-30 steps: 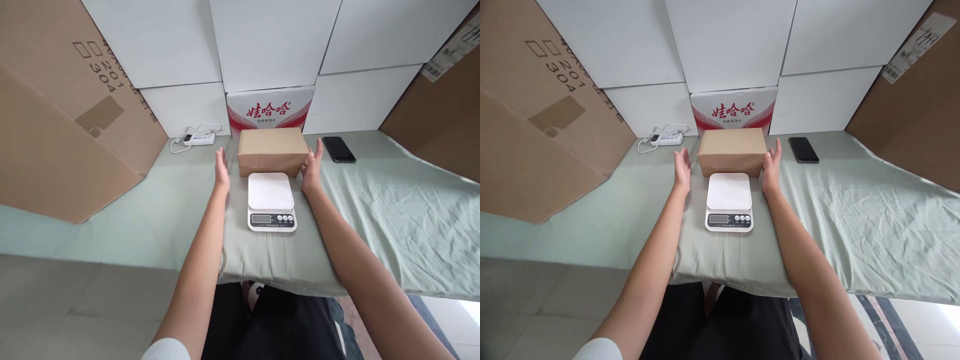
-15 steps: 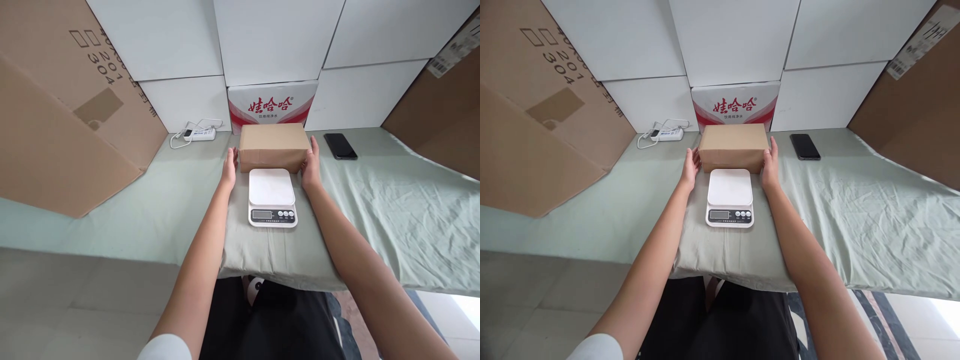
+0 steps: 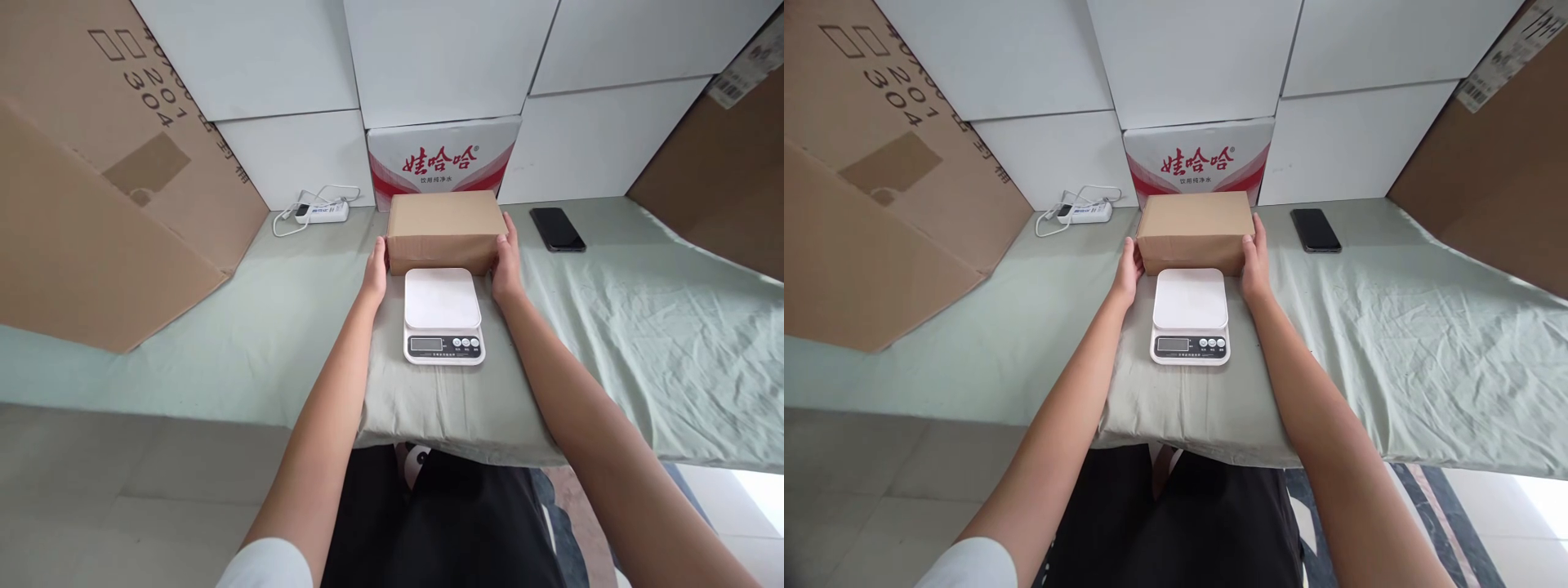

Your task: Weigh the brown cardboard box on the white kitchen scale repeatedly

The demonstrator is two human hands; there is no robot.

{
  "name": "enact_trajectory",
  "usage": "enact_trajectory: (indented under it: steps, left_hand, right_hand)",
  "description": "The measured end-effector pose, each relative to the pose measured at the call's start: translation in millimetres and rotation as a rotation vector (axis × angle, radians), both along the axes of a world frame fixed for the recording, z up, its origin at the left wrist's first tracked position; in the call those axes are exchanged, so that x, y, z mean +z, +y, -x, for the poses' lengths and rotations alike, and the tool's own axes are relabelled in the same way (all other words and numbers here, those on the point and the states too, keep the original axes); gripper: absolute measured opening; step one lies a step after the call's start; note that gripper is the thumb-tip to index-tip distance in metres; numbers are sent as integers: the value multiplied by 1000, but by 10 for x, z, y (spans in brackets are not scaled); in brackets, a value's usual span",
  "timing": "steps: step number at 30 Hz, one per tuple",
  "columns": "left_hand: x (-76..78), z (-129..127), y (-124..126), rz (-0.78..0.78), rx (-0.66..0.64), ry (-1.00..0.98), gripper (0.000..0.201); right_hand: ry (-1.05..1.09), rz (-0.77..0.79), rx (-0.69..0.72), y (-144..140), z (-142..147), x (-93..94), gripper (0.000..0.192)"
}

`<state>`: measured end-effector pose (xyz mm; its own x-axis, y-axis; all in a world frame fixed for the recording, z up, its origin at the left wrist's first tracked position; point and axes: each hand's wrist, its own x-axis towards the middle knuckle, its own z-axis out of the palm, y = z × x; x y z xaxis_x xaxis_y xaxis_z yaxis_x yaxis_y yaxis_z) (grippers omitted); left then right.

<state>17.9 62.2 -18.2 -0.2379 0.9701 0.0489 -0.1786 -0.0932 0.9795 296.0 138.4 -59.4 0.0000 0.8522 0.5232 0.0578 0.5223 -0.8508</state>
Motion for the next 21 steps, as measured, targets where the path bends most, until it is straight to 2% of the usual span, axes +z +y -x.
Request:
enact_trajectory:
  steps: [4,12,21]
  left_hand:
    - [-22,12,15,-18,-5,14,64]
    - [-123,40,74,-67,22,30,74]
    - [-138,54,53,-98,-30,41,78]
  right_hand:
    - [47,80,-26,-24,-13,4,106]
    - [4,59,-55,-12,-23,20,107]
    - [-9,33,-46,55,-50,-47,102]
